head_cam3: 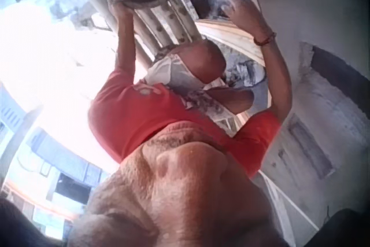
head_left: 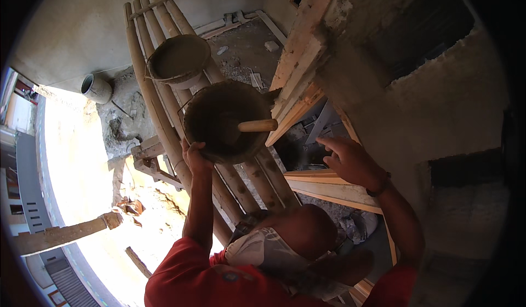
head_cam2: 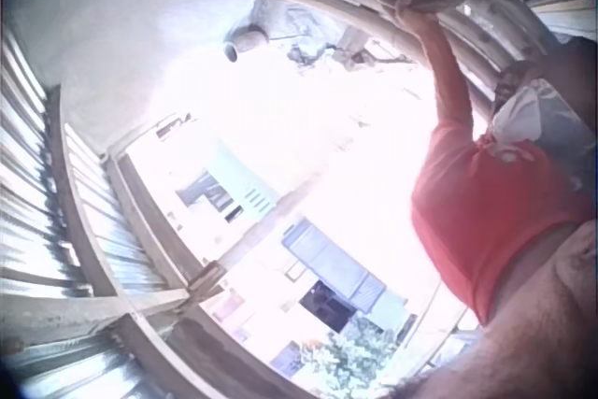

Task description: The person applies wet mortar to a brick wall using a trowel and then smooths the surface with a long wooden board.

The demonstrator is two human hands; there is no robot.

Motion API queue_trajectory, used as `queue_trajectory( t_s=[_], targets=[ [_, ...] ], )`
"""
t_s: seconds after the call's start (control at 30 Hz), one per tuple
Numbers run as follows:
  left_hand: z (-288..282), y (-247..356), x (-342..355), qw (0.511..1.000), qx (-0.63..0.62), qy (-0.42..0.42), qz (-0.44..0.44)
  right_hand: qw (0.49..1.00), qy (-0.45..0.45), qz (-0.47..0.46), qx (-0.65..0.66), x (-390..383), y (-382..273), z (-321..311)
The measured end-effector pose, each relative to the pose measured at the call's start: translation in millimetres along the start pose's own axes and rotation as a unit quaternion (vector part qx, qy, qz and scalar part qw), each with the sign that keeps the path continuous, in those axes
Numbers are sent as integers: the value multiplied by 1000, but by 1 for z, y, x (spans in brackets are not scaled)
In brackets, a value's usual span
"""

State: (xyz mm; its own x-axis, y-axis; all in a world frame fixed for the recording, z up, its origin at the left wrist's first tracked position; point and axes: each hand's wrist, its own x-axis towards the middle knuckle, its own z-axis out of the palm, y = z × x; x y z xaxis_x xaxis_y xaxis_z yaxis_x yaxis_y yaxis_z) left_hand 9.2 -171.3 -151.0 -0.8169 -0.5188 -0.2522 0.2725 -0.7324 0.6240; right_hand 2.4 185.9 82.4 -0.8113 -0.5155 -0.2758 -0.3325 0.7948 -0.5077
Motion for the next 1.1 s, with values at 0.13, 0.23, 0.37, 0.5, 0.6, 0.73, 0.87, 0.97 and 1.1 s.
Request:
queue_trajectory(
  t_s=[0.13,0.23,0.37,0.5,0.6,0.73,0.87,0.97,1.1],
  targets=[
    [0,-30,15,995,66,66,29,993,44,106,40,-90,48,18],
    [-9,-58,10,988,128,86,28,977,106,152,103,-153,64,34],
    [-53,-47,2,669,721,-58,171,943,244,176,140,-217,63,43],
    [-80,-57,26,476,822,-115,290,895,380,188,139,-273,36,60],
    [-96,-52,57,438,836,-156,294,845,459,215,168,-302,25,87],
    [-77,-49,66,634,743,-128,173,769,597,205,104,-335,5,107],
    [-58,-52,48,654,726,-160,140,651,739,163,-65,-382,-36,106],
    [-48,-68,27,651,724,-215,76,507,796,101,-316,-452,-88,93],
    [-42,-82,-3,648,711,-273,-29,289,686,379,-550,-540,-128,87]
  ],
)
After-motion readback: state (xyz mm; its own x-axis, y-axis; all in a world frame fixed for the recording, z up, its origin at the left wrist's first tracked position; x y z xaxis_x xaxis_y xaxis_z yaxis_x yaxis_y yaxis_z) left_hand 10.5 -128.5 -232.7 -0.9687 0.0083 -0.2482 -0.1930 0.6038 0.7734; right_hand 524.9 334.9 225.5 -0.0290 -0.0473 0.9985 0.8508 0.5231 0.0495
